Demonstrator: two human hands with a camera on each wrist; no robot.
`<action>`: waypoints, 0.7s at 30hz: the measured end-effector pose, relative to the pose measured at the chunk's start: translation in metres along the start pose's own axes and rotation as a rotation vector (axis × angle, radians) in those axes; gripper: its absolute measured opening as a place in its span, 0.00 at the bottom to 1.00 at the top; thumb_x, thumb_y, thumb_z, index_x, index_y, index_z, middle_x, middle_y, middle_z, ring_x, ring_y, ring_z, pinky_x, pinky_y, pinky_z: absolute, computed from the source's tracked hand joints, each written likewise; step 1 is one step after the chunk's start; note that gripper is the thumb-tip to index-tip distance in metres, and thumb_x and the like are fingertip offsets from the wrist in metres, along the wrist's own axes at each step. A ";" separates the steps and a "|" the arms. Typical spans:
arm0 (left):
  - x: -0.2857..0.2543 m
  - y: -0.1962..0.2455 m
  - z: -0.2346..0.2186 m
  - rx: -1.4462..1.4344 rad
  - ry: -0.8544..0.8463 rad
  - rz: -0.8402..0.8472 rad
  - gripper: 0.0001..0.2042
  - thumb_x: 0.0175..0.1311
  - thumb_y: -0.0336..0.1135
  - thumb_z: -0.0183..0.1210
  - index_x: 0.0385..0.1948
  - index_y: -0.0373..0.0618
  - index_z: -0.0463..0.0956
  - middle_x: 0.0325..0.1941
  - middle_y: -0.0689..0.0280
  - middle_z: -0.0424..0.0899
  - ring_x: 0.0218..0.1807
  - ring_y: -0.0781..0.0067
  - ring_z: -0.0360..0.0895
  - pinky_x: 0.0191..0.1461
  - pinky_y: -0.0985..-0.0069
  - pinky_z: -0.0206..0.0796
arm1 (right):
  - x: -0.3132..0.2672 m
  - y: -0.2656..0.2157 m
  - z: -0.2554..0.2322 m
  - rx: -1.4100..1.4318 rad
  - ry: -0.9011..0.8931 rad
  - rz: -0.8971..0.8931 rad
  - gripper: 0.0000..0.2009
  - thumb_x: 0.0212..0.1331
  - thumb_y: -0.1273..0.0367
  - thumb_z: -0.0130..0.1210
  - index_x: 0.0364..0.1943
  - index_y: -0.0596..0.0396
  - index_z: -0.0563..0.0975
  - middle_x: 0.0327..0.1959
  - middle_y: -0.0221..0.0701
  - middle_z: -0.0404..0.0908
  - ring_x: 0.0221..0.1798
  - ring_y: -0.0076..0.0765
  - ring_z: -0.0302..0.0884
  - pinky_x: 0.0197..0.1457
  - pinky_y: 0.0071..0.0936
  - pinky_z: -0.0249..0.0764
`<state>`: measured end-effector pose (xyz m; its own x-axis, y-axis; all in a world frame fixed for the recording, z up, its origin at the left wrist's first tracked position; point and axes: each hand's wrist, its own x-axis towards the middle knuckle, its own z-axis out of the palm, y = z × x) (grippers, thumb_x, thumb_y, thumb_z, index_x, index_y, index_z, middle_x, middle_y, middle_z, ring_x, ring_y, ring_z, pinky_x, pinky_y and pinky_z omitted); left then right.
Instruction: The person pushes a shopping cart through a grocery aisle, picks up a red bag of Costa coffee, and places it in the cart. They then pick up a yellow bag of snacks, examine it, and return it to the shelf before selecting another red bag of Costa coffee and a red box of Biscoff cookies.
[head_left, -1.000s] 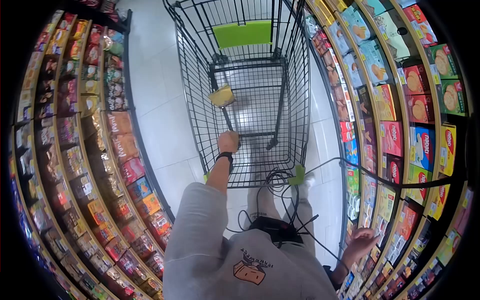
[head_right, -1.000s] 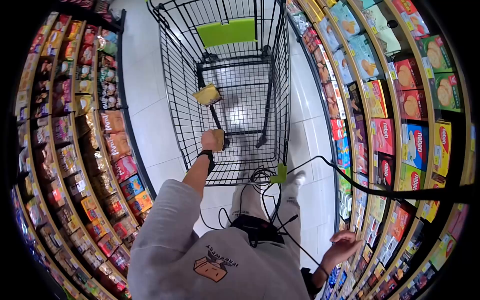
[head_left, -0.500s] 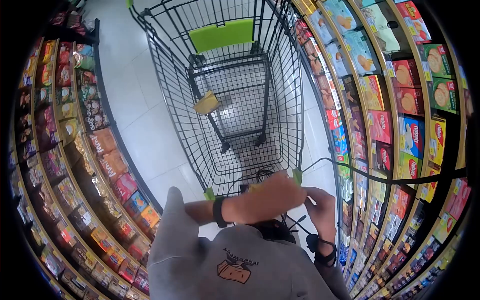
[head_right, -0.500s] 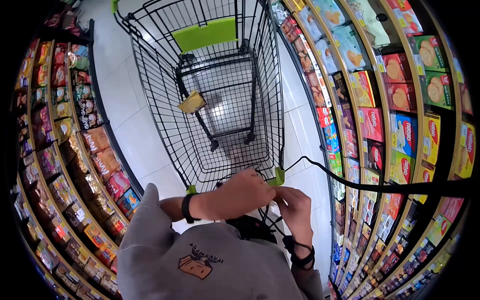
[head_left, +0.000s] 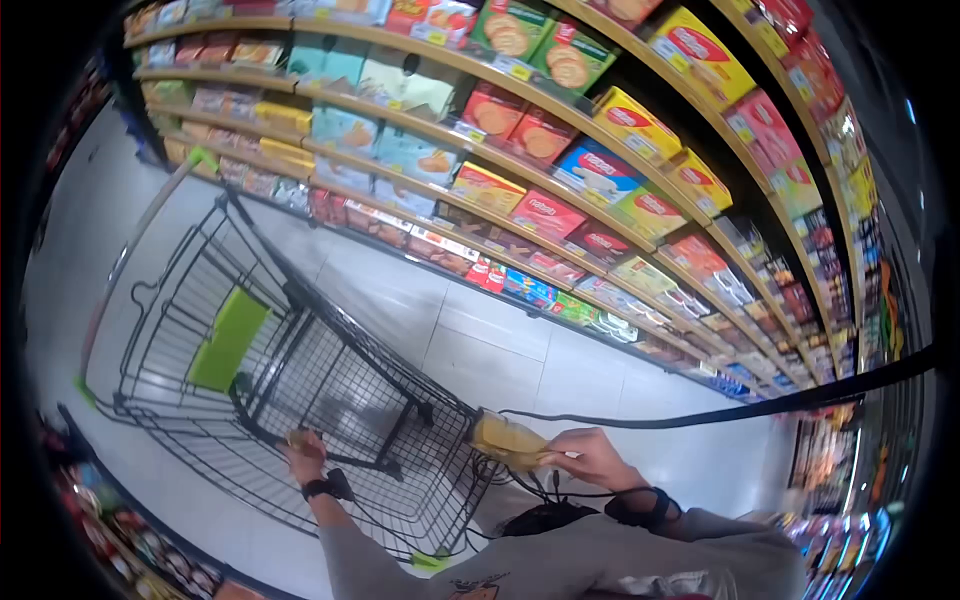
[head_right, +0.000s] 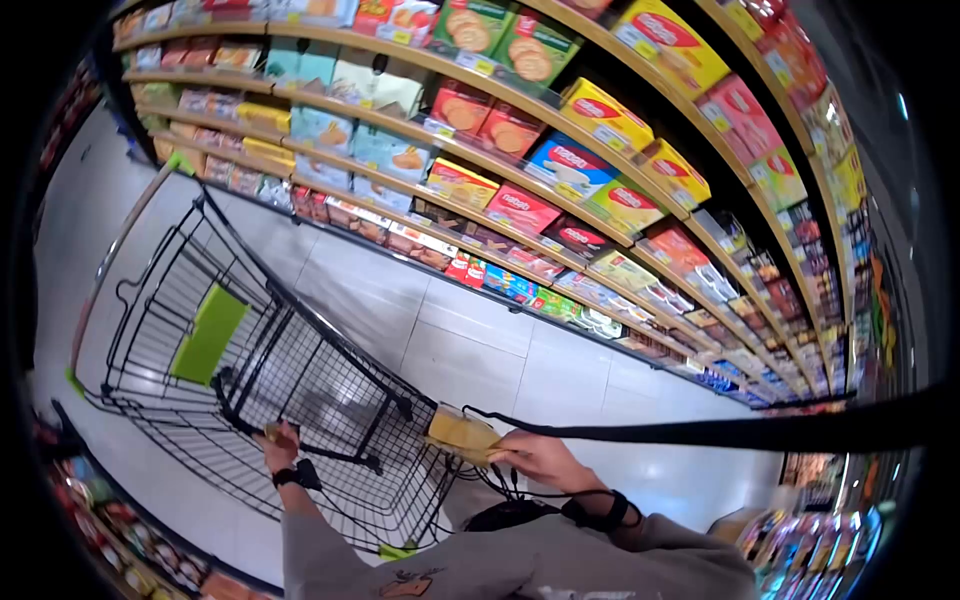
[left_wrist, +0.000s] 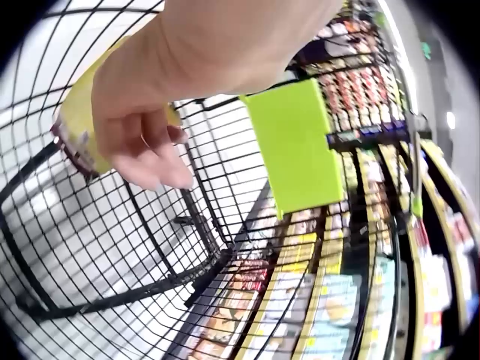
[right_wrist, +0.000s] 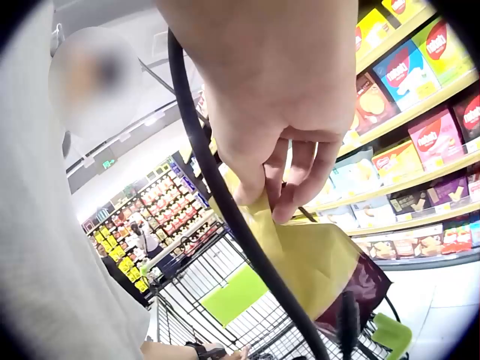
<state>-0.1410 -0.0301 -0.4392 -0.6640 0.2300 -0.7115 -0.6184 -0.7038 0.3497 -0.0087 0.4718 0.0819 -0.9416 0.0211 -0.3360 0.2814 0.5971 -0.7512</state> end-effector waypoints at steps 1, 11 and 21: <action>0.001 0.003 0.005 0.902 0.082 0.130 0.28 0.67 0.60 0.40 0.56 0.48 0.72 0.41 0.68 0.83 0.41 0.64 0.78 0.55 0.57 0.66 | 0.000 0.011 -0.003 -0.071 -0.011 -0.051 0.08 0.61 0.64 0.59 0.39 0.51 0.83 0.30 0.33 0.82 0.28 0.39 0.78 0.34 0.29 0.75; 0.049 -0.018 -0.004 0.709 0.170 0.469 0.10 0.60 0.41 0.48 0.33 0.46 0.72 0.31 0.64 0.79 0.33 0.67 0.77 0.33 0.75 0.67 | -0.001 0.047 -0.012 0.106 -0.043 -0.309 0.10 0.59 0.77 0.58 0.45 0.56 0.78 0.34 0.36 0.81 0.37 0.44 0.79 0.40 0.33 0.75; -0.171 -0.063 0.246 2.111 1.053 0.563 0.14 0.61 0.41 0.55 0.24 0.40 0.81 0.27 0.52 0.84 0.31 0.49 0.83 0.31 0.59 0.75 | -0.028 0.105 -0.078 0.212 0.075 -0.297 0.08 0.52 0.74 0.65 0.38 0.53 0.84 0.38 0.31 0.85 0.41 0.35 0.83 0.45 0.30 0.78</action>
<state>-0.0921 0.1401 -0.1902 -0.9150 -0.3950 -0.0818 -0.3916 0.9185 -0.0547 0.0330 0.5966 0.0568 -0.9967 -0.0644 -0.0487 0.0183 0.4073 -0.9131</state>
